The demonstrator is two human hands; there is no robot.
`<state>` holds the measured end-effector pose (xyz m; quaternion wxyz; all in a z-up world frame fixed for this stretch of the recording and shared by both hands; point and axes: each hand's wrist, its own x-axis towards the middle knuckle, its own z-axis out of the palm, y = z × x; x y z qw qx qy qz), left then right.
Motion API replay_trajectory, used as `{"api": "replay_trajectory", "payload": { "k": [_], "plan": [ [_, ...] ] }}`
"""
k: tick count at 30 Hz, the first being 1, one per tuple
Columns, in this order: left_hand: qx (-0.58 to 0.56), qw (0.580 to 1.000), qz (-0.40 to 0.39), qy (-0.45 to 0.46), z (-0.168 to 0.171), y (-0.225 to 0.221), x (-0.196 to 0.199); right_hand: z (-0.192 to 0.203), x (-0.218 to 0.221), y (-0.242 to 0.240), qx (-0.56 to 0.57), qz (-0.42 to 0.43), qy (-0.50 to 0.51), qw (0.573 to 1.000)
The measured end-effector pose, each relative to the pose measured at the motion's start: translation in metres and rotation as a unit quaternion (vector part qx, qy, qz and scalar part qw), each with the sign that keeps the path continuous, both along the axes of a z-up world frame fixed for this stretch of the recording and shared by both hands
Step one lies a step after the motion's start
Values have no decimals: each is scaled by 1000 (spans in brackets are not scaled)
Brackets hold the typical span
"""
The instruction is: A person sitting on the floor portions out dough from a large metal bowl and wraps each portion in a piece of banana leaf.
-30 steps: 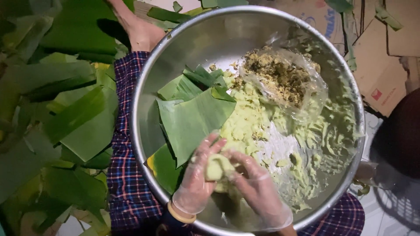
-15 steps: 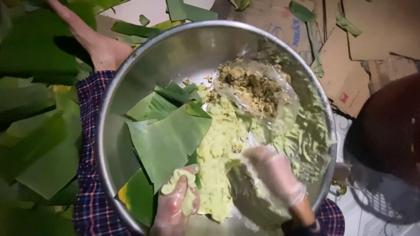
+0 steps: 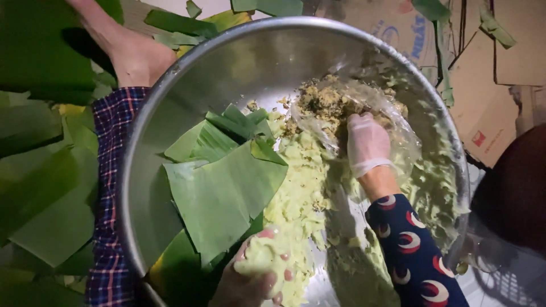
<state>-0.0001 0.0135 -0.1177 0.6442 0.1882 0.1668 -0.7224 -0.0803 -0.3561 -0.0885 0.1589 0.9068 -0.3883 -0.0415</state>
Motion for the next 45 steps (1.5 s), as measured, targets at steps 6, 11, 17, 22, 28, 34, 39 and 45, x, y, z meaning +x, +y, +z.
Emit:
{"api": "replay_trajectory", "payload": {
  "k": [6, 11, 17, 22, 28, 34, 39, 45],
  "plan": [
    [217, 958, 35, -183, 77, -18, 13, -3, -47, -18, 183, 119, -319, 922],
    [98, 976, 76, -181, 74, -22, 10, 87, -45, 54, 324, -141, -412, 840],
    [-44, 987, 109, -107, 72, -22, 9, 139, -20, 197, 526, -64, -455, 715],
    [3, 992, 89, -85, 83, -19, 17, 116, 6, 251, 457, 6, -261, 850],
    [31, 983, 83, -159, 108, -18, 14, 115, -3, 260, 372, 90, -400, 832],
    [-58, 971, 180, -147, 103, -8, 8, 110, -4, 276, 528, -129, -524, 656],
    [-107, 902, 66, -414, 146, -7, -15, 72, -23, 313, 587, -144, -606, 517],
    [-13, 903, 184, -389, 146, -15, -4, 132, -11, 312, 596, -357, -656, 296]
  ]
}}
